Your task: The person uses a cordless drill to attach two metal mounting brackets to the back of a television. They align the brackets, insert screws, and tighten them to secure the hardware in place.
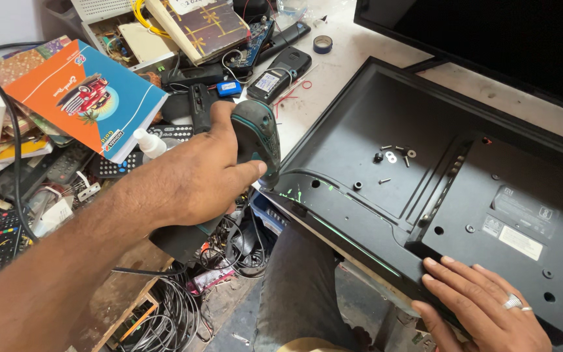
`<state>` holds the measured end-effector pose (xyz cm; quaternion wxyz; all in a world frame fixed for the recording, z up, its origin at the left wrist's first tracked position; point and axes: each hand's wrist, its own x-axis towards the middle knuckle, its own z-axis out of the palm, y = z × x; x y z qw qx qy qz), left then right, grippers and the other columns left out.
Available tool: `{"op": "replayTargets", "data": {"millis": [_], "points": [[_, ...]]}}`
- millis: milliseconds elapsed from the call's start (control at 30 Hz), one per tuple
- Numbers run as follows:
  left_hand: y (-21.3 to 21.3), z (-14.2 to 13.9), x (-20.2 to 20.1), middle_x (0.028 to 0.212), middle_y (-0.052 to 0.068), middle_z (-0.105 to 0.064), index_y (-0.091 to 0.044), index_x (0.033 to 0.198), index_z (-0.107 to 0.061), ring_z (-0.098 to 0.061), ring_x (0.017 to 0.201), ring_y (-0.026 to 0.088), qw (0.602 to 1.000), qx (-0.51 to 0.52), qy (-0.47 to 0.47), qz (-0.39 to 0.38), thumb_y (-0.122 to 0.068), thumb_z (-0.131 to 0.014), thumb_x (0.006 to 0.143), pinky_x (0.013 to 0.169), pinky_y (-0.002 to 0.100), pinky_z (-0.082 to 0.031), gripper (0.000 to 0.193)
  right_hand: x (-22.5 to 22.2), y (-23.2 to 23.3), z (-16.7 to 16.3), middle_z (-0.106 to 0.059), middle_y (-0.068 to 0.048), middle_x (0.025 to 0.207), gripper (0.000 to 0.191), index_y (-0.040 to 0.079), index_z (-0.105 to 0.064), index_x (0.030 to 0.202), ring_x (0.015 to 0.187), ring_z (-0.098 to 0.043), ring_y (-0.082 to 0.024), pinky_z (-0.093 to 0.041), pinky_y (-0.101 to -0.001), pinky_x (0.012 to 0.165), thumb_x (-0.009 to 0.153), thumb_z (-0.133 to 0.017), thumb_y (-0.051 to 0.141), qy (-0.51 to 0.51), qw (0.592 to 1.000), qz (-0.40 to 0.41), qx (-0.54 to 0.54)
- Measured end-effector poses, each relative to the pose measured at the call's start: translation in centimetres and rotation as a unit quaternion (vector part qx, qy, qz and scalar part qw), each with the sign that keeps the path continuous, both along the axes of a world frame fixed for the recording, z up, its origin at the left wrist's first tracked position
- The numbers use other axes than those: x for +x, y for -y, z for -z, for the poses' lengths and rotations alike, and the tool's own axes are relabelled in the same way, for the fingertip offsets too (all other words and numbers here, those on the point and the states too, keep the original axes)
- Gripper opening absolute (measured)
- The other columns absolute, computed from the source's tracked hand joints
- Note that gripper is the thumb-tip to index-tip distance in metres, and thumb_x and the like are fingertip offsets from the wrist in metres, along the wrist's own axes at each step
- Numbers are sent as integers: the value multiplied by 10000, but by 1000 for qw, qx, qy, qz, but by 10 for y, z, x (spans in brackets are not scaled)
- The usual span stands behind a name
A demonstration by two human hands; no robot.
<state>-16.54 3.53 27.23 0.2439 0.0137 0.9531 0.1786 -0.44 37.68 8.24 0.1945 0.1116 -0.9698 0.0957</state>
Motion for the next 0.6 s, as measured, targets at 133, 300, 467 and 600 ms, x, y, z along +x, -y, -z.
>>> {"op": "replayTargets", "data": {"millis": [133, 300, 467, 600], "points": [[-2, -1, 0, 777, 156, -722, 73, 1491, -46, -772, 819, 304, 1000, -16, 0, 9, -370, -528, 1003, 801, 437, -587, 816, -1, -2, 0, -747, 2, 1191, 336, 225, -771, 1029, 1218, -658, -173, -457, -446, 1151, 798, -752, 468, 5, 1000, -5, 2], [-5, -2, 0, 745, 156, -732, 61, 1468, -67, -768, 814, 299, 1000, -26, 9, 14, -376, -528, 999, 808, 432, -590, 790, -1, -2, 2, -746, 11, 1191, 335, 235, -771, 1021, 1222, -654, -164, -454, -446, 1155, 798, -751, 485, 4, 1000, -1, 4], [-9, -5, 0, 741, 145, -733, 48, 1464, -73, -771, 802, 292, 999, -31, 24, 10, -371, -518, 1013, 804, 430, -591, 760, -2, 1, -2, -748, 7, 1181, 338, 229, -776, 1011, 1214, -660, -167, -456, -445, 1150, 790, -761, 485, 5, 1000, 4, 0], [-11, -5, 2, 747, 143, -741, 8, 1443, -107, -777, 750, 262, 1000, -16, 25, 1, -357, -518, 1025, 765, 410, -588, 690, 1, 7, -8, -746, 16, 1164, 310, 223, -777, 1008, 1213, -659, -156, -464, -428, 1138, 803, -765, 456, -13, 999, 7, -34]]}}
